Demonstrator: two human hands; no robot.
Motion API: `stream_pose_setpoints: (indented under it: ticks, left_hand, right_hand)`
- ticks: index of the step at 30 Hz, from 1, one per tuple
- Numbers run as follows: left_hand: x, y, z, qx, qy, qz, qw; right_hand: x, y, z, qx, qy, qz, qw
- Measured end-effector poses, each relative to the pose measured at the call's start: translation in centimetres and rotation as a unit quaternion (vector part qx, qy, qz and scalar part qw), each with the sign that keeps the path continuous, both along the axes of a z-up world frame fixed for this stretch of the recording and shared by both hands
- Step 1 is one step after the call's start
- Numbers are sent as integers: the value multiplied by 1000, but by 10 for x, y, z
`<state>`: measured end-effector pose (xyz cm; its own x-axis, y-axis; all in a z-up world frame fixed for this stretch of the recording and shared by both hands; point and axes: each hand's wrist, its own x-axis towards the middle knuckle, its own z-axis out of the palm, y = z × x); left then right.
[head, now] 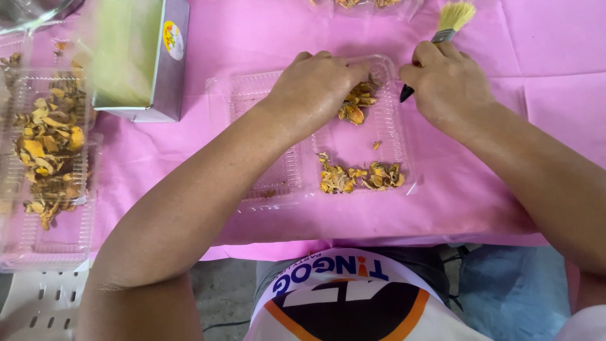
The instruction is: Sorting and arranging dried tea leaves into plastic containers using hands and a brush.
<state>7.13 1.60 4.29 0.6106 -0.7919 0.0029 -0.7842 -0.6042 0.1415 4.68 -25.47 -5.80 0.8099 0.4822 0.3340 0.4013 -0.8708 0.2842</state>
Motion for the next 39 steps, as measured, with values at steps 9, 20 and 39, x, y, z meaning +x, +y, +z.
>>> stream_pose_setpoints:
  ticks: [9,20,39]
  left_hand:
    - [-27,24,7,-26,-61,-27,997]
    - [-59,12,-37,-40,-24,-78,996]
    - [-49,-12,10,-204,389,215,872]
  right_hand:
    - [-19,14,31,-7,-89,29,996]
    - [-23,31,47,49,-112,85,989]
    - [-157,61,88,599,4,163,784]
